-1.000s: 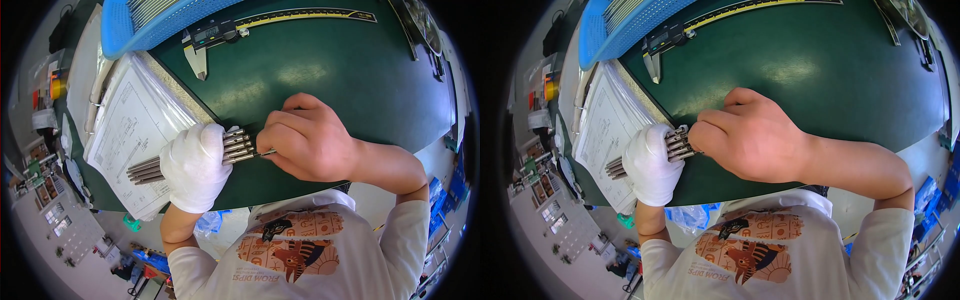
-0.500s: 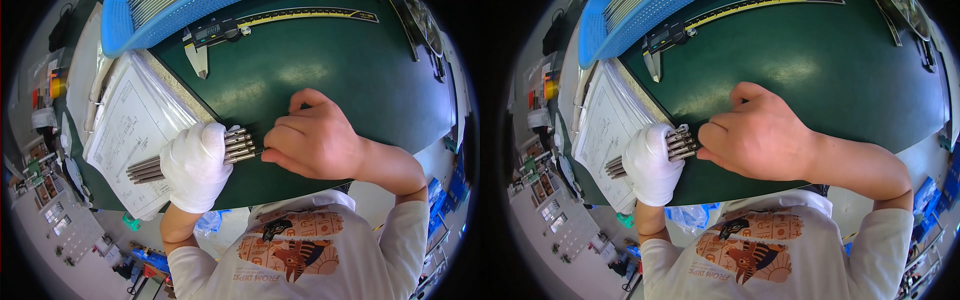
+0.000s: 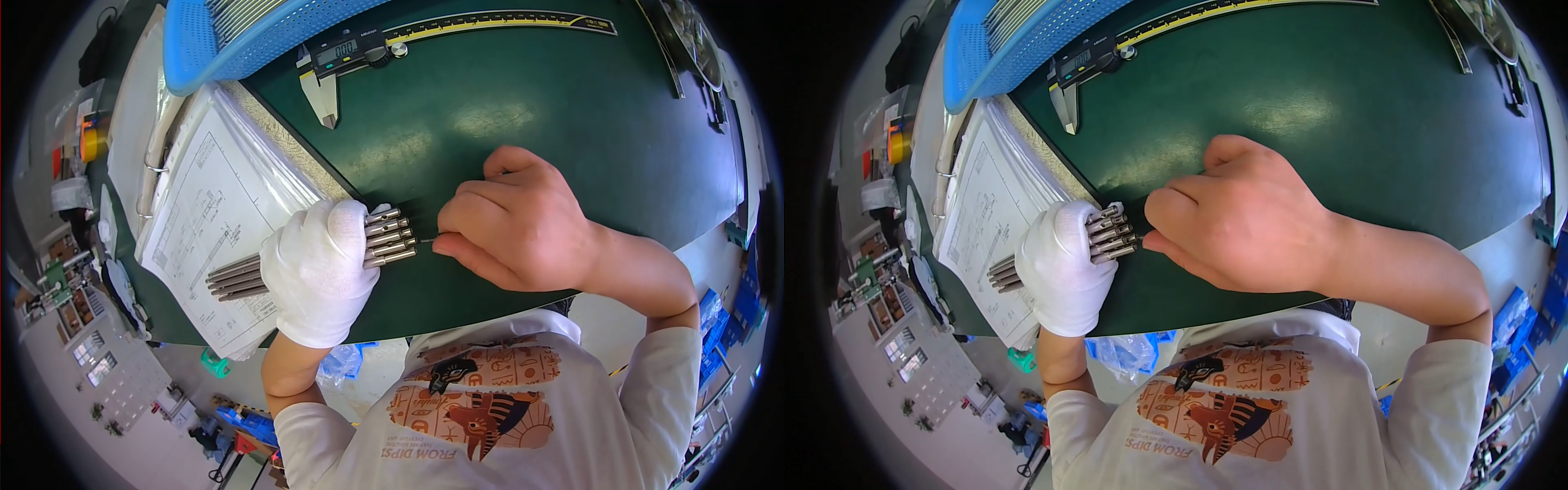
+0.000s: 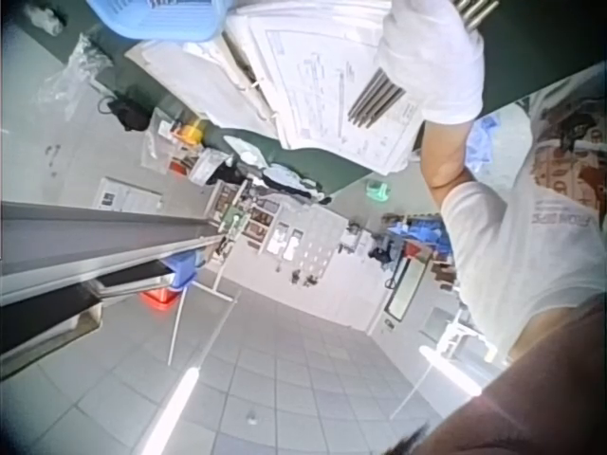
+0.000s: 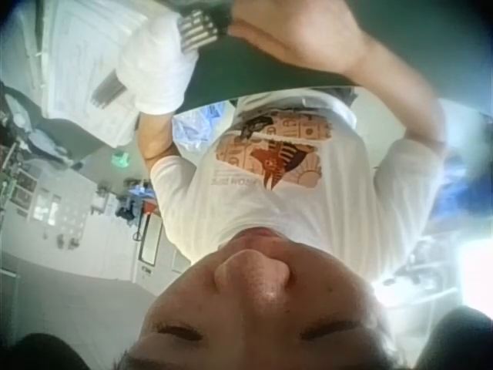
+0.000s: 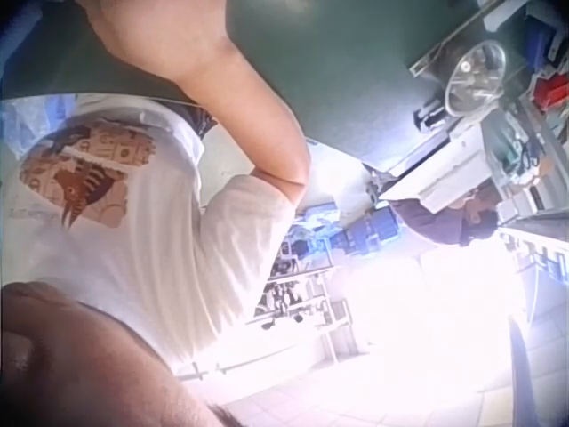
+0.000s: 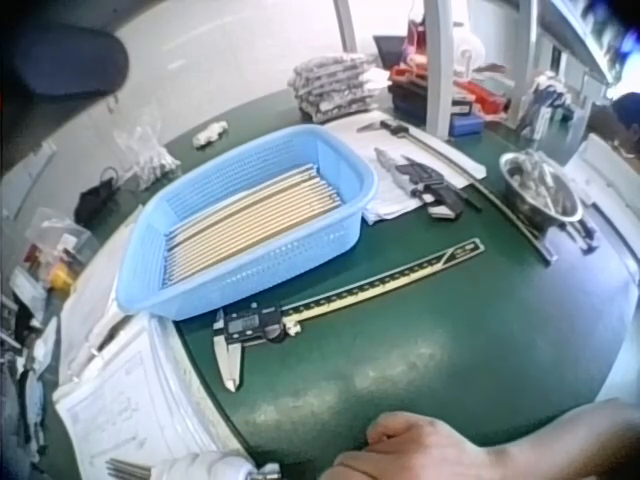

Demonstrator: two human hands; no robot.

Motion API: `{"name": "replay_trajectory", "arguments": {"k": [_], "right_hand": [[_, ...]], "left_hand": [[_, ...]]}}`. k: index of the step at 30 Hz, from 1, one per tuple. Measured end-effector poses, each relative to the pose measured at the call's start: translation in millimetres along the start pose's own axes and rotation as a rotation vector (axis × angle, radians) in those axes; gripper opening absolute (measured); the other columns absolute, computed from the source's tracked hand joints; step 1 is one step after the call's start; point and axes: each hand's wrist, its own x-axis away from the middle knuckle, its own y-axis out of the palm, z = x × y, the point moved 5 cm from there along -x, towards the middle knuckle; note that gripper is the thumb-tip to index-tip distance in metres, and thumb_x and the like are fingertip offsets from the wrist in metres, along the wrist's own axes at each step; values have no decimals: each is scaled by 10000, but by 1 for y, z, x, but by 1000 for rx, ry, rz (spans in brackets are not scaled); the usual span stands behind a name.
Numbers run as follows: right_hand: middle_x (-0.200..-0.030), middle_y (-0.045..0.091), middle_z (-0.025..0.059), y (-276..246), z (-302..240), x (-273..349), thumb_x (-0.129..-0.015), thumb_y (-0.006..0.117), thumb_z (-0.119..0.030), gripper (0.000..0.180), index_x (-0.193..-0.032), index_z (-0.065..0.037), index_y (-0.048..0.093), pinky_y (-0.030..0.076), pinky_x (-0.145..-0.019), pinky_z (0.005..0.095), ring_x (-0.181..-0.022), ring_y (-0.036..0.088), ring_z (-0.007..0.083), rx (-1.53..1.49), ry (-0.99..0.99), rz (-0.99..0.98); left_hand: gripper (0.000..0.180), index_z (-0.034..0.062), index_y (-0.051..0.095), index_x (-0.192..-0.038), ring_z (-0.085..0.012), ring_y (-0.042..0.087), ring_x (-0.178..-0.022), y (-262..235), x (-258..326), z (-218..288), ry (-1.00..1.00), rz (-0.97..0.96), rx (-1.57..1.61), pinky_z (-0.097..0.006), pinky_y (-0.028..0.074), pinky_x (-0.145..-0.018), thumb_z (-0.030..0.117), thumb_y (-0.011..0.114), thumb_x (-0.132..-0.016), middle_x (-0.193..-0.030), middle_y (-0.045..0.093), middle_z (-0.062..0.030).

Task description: Inspecting and measuring metal rods using a digital caliper at a manufacturing workbench.

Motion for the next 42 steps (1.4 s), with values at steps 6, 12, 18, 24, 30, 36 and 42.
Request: {"name": "replay_trajectory", "arguments": {"k": [6,12,18,24,30,36,42], "right_hand": [[-587,457,27,3,0,-2,-729,717,-215,261,-713,-98,484,392,-580,322,-487,475,222,27,-14,131],[-587,456,18,3,-1,-1,-721,714,-222,247,-724,-105,497,390,-585,313,-484,473,205,74,-35,135],[-667,517,18,1,-1,-4,-692,741,-148,223,-817,-88,566,412,-605,342,-512,470,213,49,-37,17],[-674,570,-7,2,3,-2,-702,737,-137,232,-848,-95,562,413,-605,352,-499,499,197,-79,-54,21],[-627,555,-2,-1,4,1,-751,732,-171,208,-824,-94,553,414,-616,354,-492,491,197,3,-89,104],[-625,548,-5,3,2,-3,-756,725,-169,188,-811,-98,560,414,-638,353,-502,499,210,-22,55,-103],[-639,544,-2,1,5,-1,-759,718,-210,211,-864,-96,575,428,-689,363,-558,529,218,3,-48,8]], "left_hand": [[395,124,536,-885,-251,553,-616,1,0,0,-1,16,3,-409,410,-520,116,720,-536,-728,535,-38],[379,123,535,-879,-249,548,-605,0,0,1,5,28,-1,-406,407,-509,123,719,-548,-715,527,-38],[365,124,531,-880,-247,549,-607,0,0,1,9,32,-15,-404,403,-508,123,711,-562,-713,525,-34],[350,125,527,-873,-241,543,-600,0,-1,1,16,52,-17,-401,400,-510,121,704,-571,-708,519,-31],[333,129,530,-865,-240,540,-597,1,0,2,8,65,-30,-400,403,-516,115,698,-579,-695,507,-30],[313,129,535,-863,-241,541,-595,1,1,1,15,77,-42,-401,403,-506,115,695,-594,-698,513,-32],[303,128,536,-865,-245,543,-584,0,-1,1,17,75,-24,-401,406,-500,120,693,-606,-698,521,-33]]}}
